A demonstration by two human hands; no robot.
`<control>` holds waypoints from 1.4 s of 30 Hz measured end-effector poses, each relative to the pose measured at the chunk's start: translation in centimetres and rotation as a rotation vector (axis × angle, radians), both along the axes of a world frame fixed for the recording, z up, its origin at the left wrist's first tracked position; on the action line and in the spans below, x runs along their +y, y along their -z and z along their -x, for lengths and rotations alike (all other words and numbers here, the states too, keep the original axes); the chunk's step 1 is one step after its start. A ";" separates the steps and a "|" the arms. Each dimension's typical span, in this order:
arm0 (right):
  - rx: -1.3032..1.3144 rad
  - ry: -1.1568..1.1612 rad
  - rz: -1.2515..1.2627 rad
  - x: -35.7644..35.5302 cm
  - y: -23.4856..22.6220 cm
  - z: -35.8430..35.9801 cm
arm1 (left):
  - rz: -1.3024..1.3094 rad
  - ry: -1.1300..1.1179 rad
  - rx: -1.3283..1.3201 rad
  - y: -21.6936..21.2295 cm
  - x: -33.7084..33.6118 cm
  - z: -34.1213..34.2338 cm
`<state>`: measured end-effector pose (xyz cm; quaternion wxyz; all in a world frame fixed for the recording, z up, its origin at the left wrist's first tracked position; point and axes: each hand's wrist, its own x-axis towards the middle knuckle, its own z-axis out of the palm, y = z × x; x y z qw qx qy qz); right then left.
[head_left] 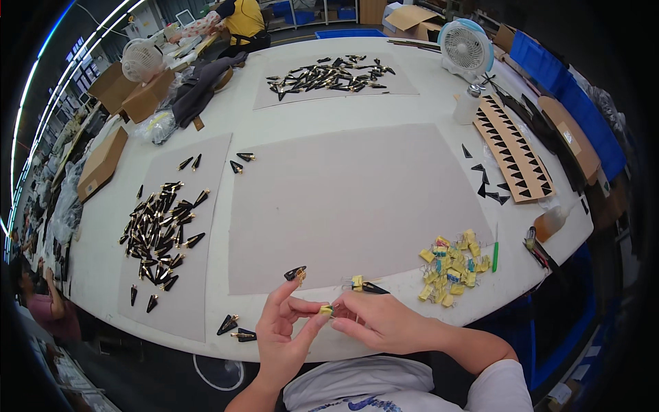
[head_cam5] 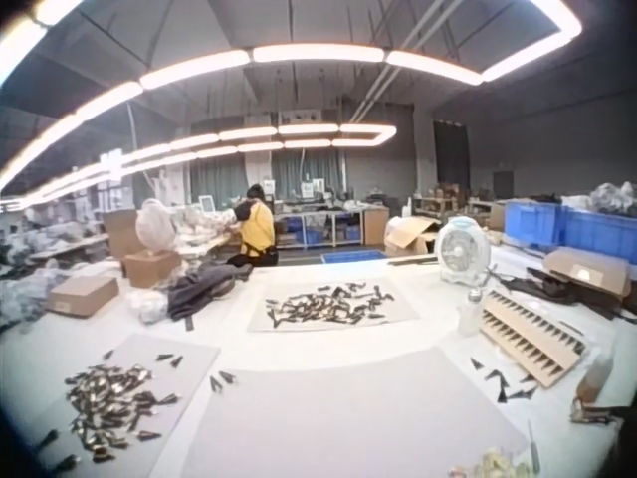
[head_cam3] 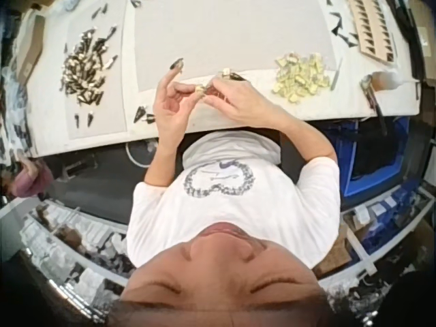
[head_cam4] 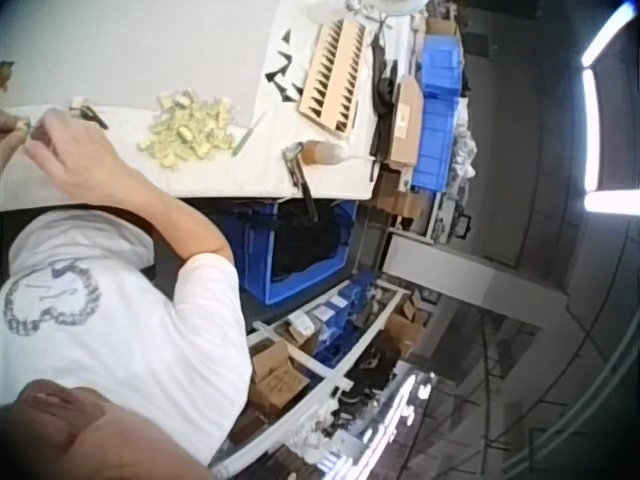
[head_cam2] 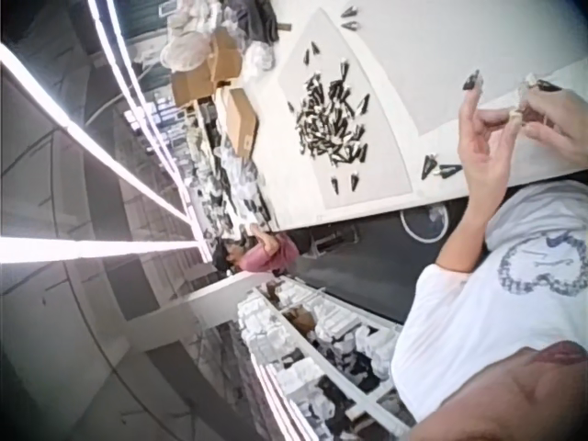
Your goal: The person assembles small gold metal clips onto black triangular leather or plastic components by hand at a workshop station.
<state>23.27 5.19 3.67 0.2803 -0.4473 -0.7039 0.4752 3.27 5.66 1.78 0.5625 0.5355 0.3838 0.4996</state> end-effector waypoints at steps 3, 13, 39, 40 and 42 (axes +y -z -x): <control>0.002 -0.077 0.016 -0.3 0.1 -0.1 | -0.035 0.072 0.075 -0.3 -0.5 0.7; -0.063 -0.308 0.265 -2.9 1.4 -2.6 | 0.214 0.545 0.392 -2.1 -0.8 5.9; -0.006 -0.499 0.428 -0.8 2.4 -2.7 | 0.105 0.649 0.559 -1.5 0.6 3.1; -0.005 -0.497 0.429 -0.8 2.3 -2.7 | 0.118 0.663 0.557 -1.5 0.7 3.1; -0.007 -0.498 0.429 -0.7 2.2 -2.6 | 0.129 0.672 0.553 -1.4 0.7 3.0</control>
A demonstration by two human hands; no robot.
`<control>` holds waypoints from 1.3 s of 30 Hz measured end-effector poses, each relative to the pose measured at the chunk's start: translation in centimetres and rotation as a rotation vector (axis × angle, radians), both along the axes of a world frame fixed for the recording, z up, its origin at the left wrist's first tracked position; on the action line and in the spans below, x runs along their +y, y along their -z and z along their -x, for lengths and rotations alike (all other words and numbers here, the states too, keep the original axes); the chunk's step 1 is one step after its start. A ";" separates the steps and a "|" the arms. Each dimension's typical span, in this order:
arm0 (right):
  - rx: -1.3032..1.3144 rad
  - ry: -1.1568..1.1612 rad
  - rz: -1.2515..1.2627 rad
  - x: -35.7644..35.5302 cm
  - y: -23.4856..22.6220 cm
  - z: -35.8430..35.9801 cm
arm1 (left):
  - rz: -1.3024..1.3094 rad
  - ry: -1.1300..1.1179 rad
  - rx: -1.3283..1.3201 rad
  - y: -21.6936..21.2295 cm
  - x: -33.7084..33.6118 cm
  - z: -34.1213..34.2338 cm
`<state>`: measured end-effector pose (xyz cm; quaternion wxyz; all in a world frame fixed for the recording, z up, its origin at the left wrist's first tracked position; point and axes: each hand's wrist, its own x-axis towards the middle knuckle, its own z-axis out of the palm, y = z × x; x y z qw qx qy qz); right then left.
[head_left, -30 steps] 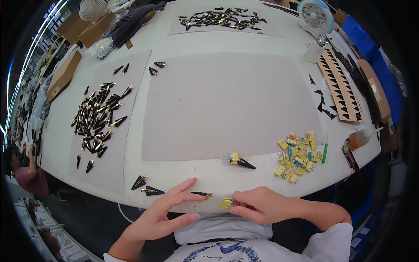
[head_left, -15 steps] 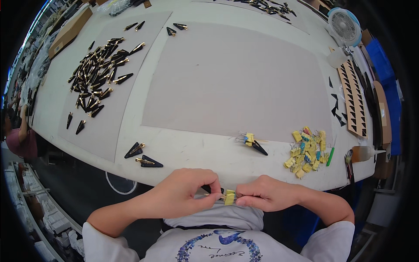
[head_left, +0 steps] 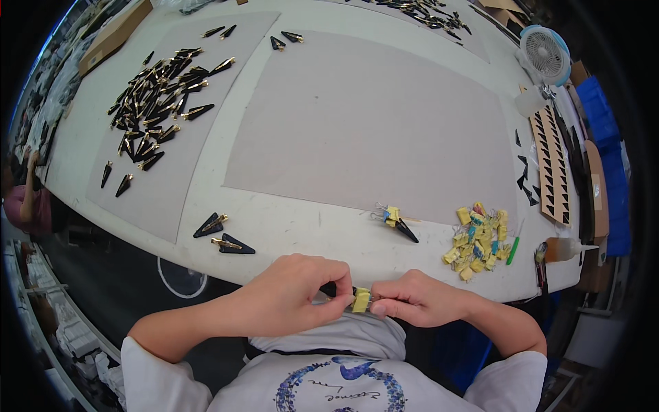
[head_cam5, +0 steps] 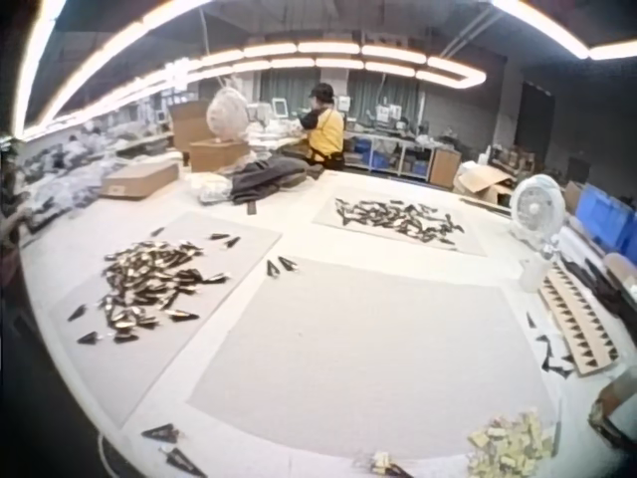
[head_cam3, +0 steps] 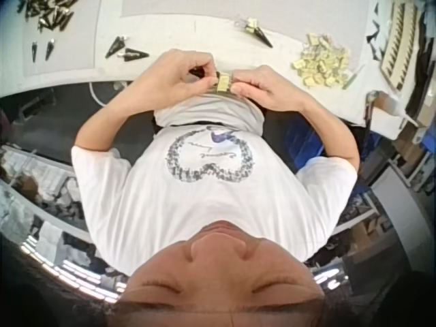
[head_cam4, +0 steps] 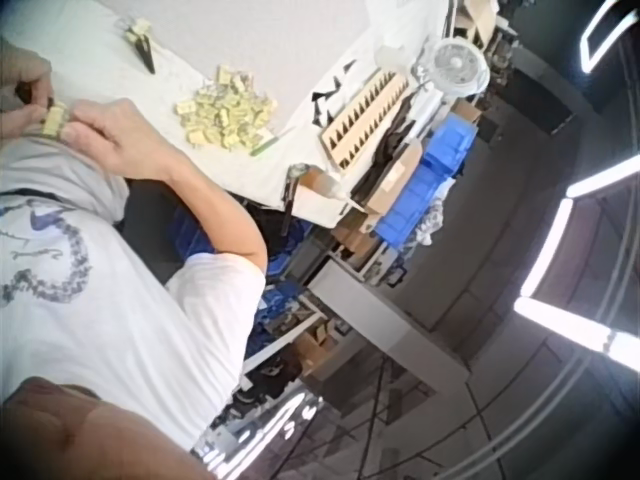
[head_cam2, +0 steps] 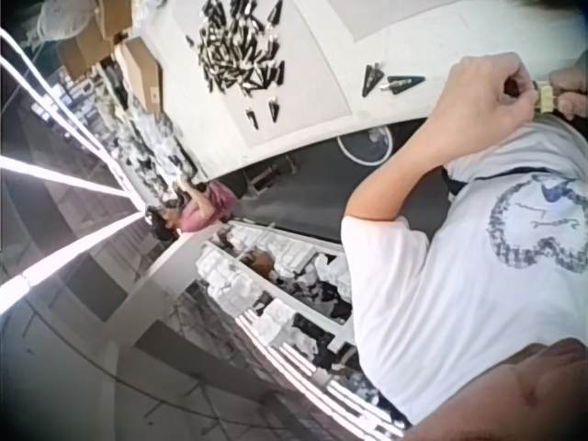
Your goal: The person assembles small gold metal clips onto black triangular leather or plastic components by hand at a workshop station.
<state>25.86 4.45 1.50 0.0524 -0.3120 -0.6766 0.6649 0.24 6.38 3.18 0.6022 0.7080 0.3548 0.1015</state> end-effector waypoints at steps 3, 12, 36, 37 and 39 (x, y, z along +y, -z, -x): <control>0.001 0.016 -0.023 -0.1 0.1 0.0 | -0.024 0.000 -0.016 0.0 -0.1 0.0; -0.022 0.001 -0.017 -0.1 -0.3 0.1 | -0.061 -0.051 -0.026 -0.1 -0.4 0.4; -0.026 0.018 -0.016 -0.3 -0.1 0.3 | -0.015 0.017 0.011 -0.1 -0.2 0.4; -0.024 0.018 -0.009 -0.3 -0.1 0.4 | -0.028 0.012 0.001 -0.1 -0.2 0.4; -0.028 0.023 -0.008 -0.3 -0.3 0.3 | -0.046 0.011 -0.014 -0.3 -0.2 0.3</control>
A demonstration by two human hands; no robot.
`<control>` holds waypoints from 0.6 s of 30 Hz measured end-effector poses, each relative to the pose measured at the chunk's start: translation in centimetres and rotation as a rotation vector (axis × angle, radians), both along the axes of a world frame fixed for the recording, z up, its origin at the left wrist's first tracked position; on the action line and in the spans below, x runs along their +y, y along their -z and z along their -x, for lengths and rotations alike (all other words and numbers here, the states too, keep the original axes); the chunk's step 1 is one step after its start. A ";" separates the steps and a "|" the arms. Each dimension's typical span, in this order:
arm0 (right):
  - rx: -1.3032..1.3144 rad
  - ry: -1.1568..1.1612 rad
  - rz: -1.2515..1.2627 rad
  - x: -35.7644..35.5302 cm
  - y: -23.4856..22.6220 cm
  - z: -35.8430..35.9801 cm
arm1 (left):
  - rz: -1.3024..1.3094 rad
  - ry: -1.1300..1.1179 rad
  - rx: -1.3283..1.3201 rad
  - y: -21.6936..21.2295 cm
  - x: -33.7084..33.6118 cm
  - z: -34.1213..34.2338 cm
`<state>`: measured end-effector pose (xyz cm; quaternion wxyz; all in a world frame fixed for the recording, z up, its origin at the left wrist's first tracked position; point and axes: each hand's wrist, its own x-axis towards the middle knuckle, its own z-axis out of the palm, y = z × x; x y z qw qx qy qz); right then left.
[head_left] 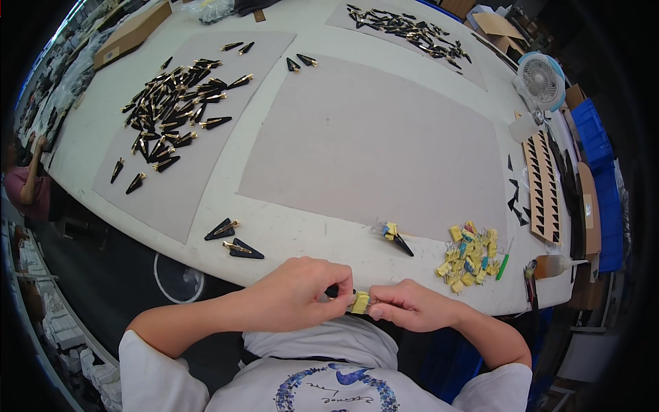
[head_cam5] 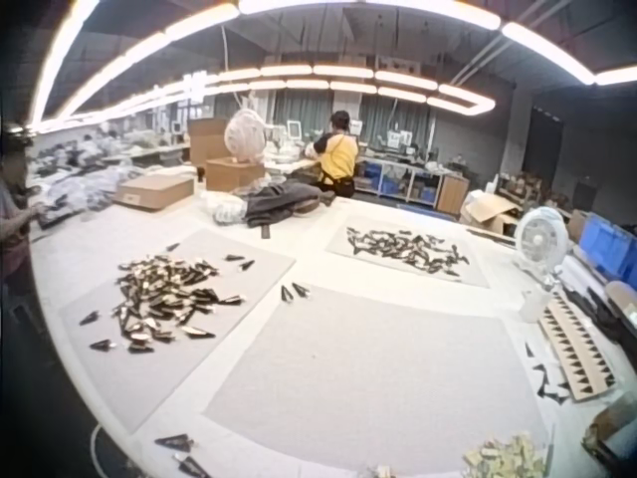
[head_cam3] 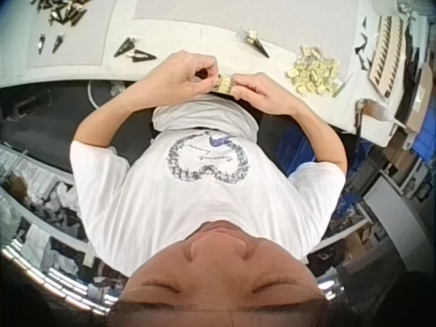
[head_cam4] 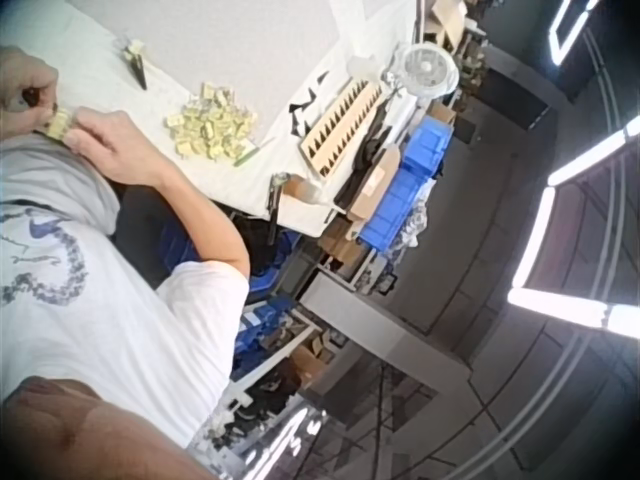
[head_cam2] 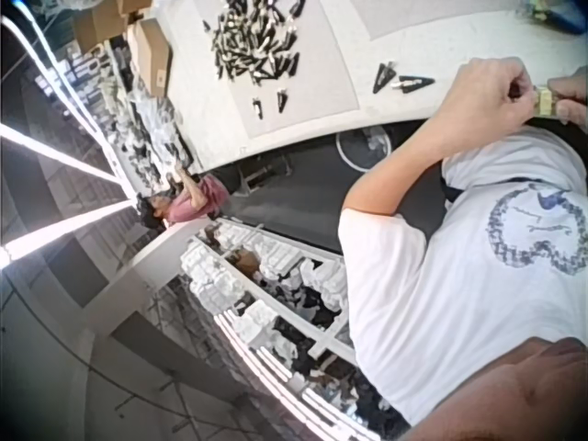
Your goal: The person assembles small gold metal clips onto black triangular leather or plastic components by hand at a workshop station.
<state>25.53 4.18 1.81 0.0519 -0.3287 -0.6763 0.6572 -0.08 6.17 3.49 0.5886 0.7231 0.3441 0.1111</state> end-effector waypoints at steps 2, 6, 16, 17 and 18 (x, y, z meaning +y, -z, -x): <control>-0.007 -0.017 0.015 0.0 0.0 -0.1 | -0.061 0.009 0.058 -0.7 -0.1 -0.1; 0.006 -0.003 0.017 0.2 -0.3 0.2 | -0.424 -0.035 -0.021 0.1 -1.1 -0.4; 0.028 0.080 0.102 0.3 -0.4 0.2 | -0.144 -0.141 -0.126 -0.5 -0.2 1.3; 0.030 0.075 0.086 0.3 -0.4 0.4 | -0.121 -0.133 -0.154 -0.2 -0.4 1.3; 0.031 0.070 0.071 0.3 -0.4 0.5 | -0.098 -0.125 -0.183 0.1 -0.5 1.3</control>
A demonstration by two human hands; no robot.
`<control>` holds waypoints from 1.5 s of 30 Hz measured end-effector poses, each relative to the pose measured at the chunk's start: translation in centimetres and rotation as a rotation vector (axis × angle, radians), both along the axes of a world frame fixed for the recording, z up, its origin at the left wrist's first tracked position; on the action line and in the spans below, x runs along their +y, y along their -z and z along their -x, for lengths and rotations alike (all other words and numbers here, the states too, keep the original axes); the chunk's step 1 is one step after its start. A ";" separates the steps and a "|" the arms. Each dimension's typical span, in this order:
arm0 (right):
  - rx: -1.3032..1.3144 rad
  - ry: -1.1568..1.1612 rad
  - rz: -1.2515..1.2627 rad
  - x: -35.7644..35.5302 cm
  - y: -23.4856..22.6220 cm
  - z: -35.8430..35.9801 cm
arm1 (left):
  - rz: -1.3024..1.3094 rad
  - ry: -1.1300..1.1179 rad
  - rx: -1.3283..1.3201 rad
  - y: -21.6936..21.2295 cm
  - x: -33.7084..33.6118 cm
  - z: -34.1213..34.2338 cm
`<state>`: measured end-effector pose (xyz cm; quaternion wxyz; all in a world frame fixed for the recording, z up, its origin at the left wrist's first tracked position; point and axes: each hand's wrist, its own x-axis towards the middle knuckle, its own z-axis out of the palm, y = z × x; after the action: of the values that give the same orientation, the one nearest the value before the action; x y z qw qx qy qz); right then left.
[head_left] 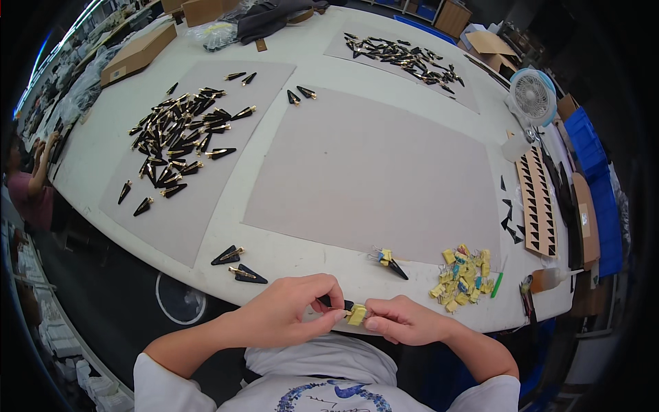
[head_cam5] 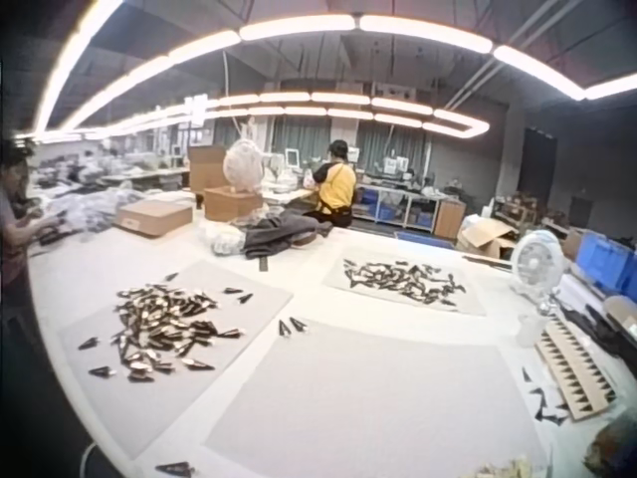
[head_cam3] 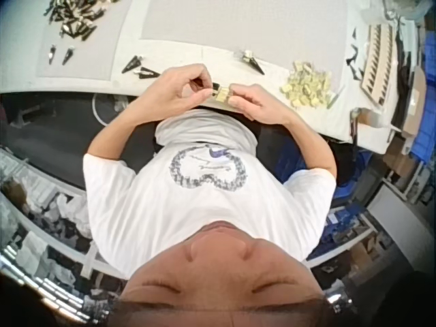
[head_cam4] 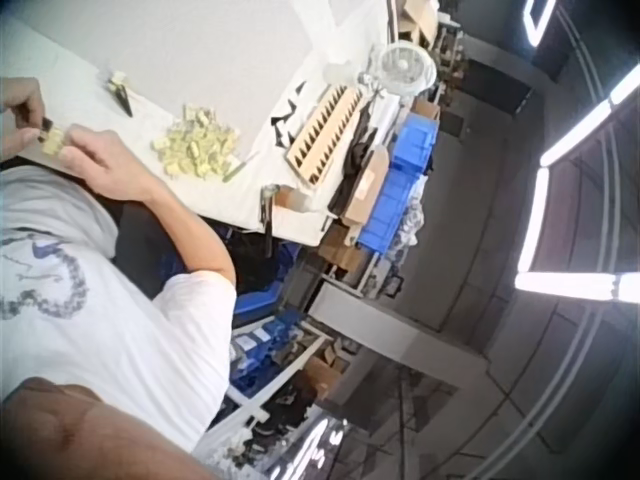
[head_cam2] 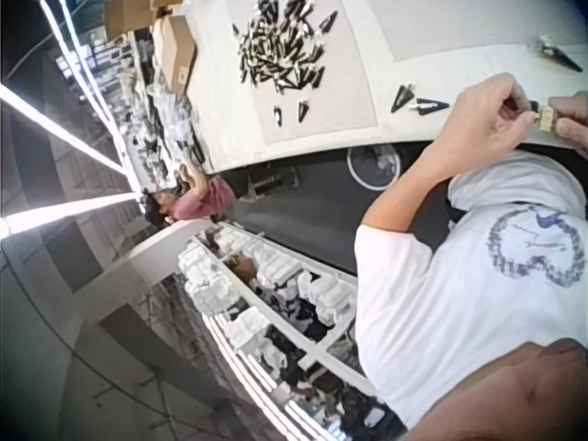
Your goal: The person assembles small gold metal clips onto black triangular leather or plastic components by hand at a workshop station.
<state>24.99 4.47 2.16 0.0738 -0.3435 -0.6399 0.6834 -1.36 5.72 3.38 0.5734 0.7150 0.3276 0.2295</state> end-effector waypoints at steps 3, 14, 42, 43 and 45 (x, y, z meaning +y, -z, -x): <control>-0.002 -0.007 -0.029 0.3 -0.1 0.4 | 0.077 -0.006 0.059 -0.5 0.2 -0.2; 0.065 0.036 0.100 0.5 0.5 0.6 | -0.195 0.059 0.065 -0.3 0.6 0.4; 0.113 0.022 0.344 2.3 -0.8 0.6 | -0.160 0.036 -0.020 0.3 2.4 0.4; 0.112 0.024 0.342 2.4 -0.8 0.6 | -0.162 0.038 -0.022 0.2 2.4 0.4; 0.148 0.010 0.388 2.6 -0.6 0.5 | -0.161 0.049 -0.002 0.2 2.4 0.5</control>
<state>24.50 7.09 2.74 0.0562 -0.3032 -0.4873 0.8170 -1.82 8.16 3.17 0.5199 0.7662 0.2900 0.2420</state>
